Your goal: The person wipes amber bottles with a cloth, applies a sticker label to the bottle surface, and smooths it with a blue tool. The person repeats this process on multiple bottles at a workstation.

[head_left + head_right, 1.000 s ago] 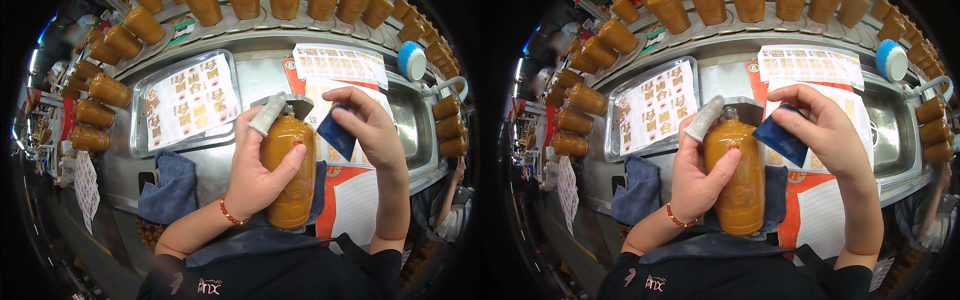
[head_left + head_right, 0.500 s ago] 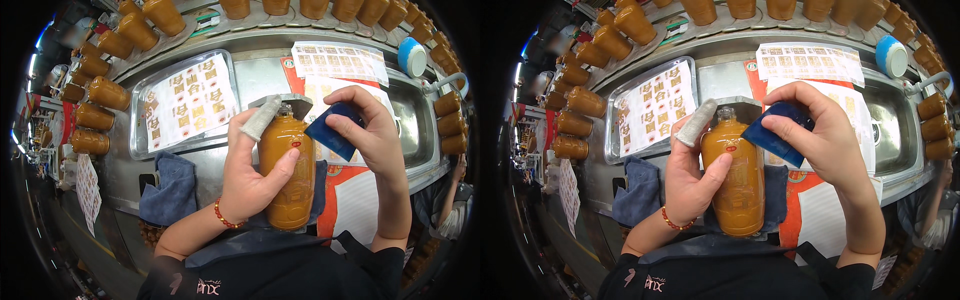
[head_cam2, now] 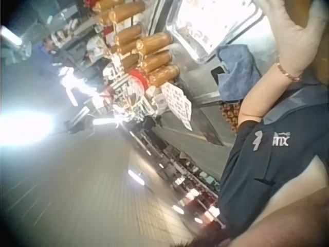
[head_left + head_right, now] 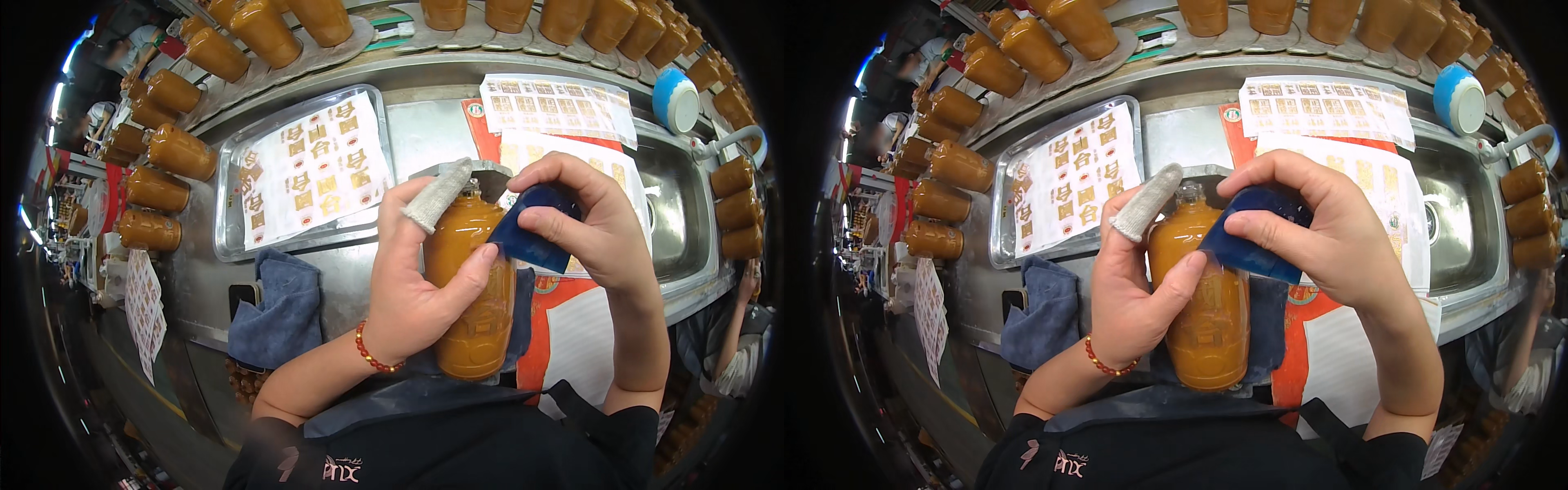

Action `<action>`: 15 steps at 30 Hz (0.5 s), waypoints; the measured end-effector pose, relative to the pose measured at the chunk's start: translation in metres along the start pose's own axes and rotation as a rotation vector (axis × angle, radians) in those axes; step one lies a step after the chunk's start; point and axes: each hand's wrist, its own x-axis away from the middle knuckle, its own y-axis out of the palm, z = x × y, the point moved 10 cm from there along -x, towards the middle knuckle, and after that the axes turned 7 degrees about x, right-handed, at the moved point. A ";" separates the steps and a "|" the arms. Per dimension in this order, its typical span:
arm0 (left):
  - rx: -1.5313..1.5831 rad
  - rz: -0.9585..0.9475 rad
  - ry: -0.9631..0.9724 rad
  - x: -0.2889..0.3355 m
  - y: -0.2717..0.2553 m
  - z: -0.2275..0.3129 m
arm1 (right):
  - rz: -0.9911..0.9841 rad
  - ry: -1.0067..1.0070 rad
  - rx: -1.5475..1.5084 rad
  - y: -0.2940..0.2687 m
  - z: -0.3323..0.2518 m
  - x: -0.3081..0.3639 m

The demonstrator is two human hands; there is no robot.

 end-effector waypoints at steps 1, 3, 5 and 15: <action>-0.008 0.005 0.026 0.000 -0.001 0.003 | -0.020 -0.001 -0.020 0.002 0.000 0.000; -0.027 0.013 0.077 0.000 -0.002 0.007 | -0.020 -0.029 -0.052 0.002 -0.002 -0.001; -0.029 0.006 0.112 0.000 -0.002 0.010 | -0.018 -0.039 -0.074 0.001 0.000 -0.001; 0.047 0.005 0.005 -0.003 0.001 -0.002 | 0.097 0.029 -0.107 -0.008 0.016 0.000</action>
